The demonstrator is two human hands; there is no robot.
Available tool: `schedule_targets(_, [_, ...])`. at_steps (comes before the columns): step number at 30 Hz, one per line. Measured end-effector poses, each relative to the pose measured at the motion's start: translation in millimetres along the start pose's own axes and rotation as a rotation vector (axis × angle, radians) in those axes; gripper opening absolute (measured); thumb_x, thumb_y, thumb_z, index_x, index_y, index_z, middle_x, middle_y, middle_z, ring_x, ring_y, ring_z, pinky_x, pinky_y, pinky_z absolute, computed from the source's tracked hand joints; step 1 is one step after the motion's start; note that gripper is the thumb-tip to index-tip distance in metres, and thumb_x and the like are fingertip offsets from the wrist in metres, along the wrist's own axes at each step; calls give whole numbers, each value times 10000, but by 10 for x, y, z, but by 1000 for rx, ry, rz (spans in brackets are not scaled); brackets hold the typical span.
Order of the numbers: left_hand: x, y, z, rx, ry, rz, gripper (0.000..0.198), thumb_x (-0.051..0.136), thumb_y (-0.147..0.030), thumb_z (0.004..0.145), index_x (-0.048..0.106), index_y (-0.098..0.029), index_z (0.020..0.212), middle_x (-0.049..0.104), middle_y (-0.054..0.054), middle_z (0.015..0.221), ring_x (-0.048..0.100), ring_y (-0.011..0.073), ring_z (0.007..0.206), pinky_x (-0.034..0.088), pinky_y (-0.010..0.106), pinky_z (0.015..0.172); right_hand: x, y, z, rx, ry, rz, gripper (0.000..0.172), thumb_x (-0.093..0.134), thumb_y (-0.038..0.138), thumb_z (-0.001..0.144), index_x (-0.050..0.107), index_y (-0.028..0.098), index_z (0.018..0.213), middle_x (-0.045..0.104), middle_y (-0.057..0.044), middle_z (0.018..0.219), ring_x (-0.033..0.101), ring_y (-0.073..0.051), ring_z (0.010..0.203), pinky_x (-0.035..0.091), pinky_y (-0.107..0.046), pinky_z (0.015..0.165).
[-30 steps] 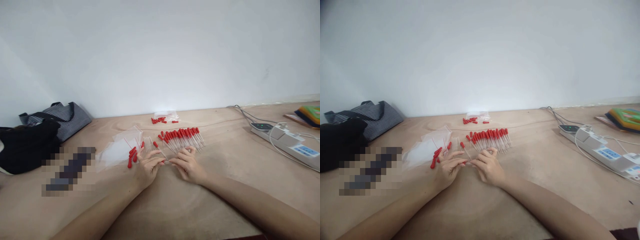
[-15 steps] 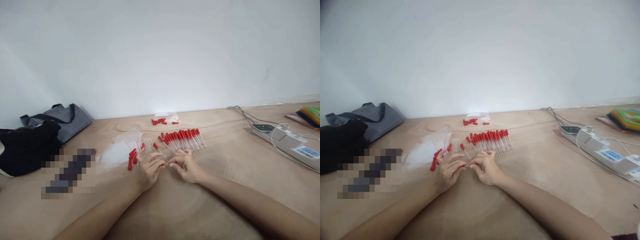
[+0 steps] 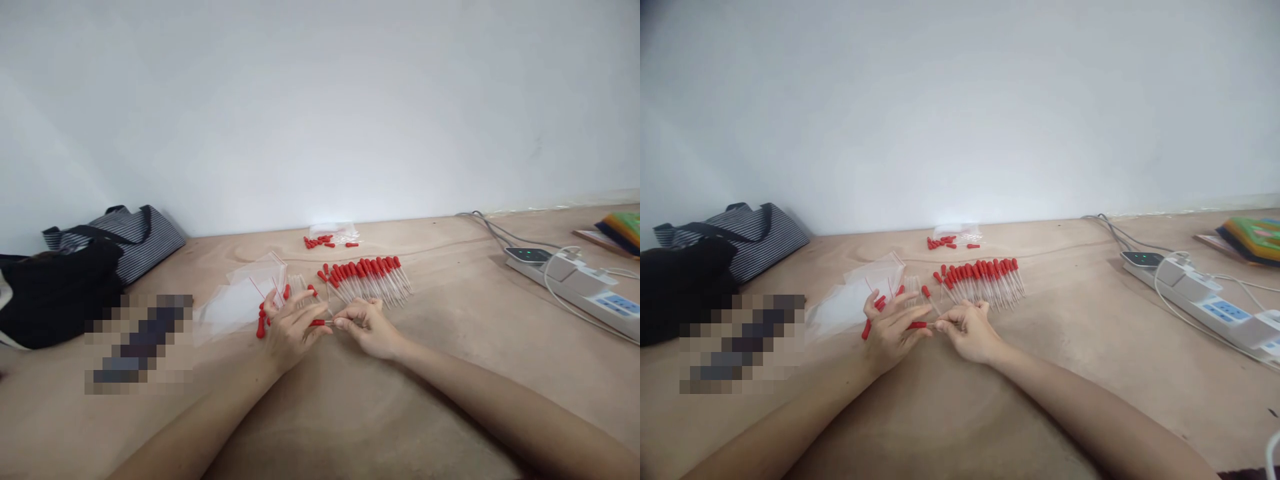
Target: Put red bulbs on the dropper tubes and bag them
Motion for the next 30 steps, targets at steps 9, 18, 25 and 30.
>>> schedule_targets(9, [-7,114,-48,-32,6,17,139,563,-367,777,642,-315,676,680,-36,855,552,208,943,110,483,969,-2,-26,-48,-168,-77,-226,145,489,296,828,626,249,827,636,23,708,490,-127,760,186,-336,761])
schedule_targets(18, [79,246,-130,-284,121,165,313,601,-424,717,593,-255,980,594,87,1066,492,279,1014,160,504,919,-18,-50,223,49,-156,-437,183,506,274,778,616,203,651,635,1,659,488,-147,737,164,-311,673])
schedule_targets(25, [168,-17,-62,-294,169,182,338,621,-537,626,645,-233,772,601,77,961,473,306,984,142,557,916,218,-50,666,277,-199,-510,214,454,299,783,640,197,757,660,-44,752,545,-182,805,188,-332,726])
schedule_targets(30, [250,-124,13,-333,191,151,386,596,-563,617,655,-213,768,587,93,898,464,312,935,146,581,910,301,-37,762,303,-189,-565,264,424,336,801,629,173,765,657,-69,757,560,-183,786,196,-343,737])
Point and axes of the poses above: each hand's wrist, its own z-axis towards the middle knuckle, its own x-axis out of the palm, y = z × x, the point moved 1 cm from there along z, towards the middle knuckle
